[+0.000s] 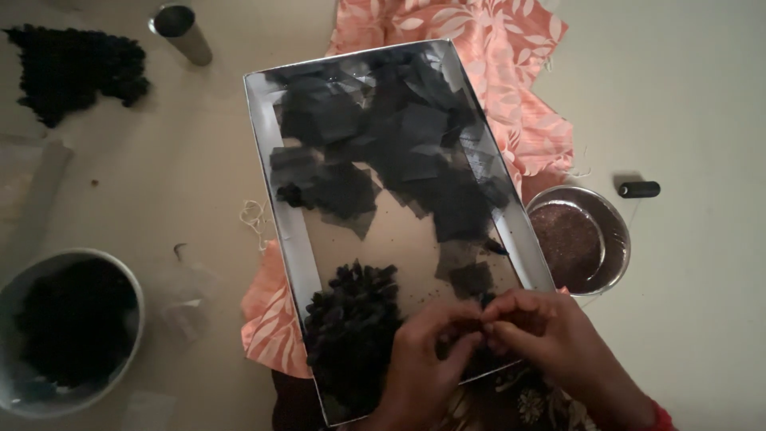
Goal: The person folds small squares of black fabric and places them into a metal tray.
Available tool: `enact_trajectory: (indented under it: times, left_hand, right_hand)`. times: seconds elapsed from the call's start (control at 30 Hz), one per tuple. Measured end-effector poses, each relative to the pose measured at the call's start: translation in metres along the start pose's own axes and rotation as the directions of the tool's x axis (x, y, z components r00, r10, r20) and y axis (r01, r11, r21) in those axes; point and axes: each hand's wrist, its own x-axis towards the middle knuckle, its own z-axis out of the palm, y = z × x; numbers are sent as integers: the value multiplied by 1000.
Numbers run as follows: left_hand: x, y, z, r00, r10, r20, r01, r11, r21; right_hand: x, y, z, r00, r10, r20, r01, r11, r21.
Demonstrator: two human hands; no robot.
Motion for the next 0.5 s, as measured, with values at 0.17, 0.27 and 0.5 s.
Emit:
enact_trajectory:
  times: [0.17,0.27,0.5]
  left_hand:
    - [12,-8,6,896,-428,118,426,754,-500]
    - [11,-18,3,889,-423,174,447,726,-523]
    - [2,-26,8,958,-261,114,285,864,-415]
  right_hand:
    - [-13,-10,6,954,-270,-129,246,953,-179]
    - [-18,-20,10,896,-425,-130,372,878,-302]
    - [-19,-19,2,944,-312,-110,267,914,-306]
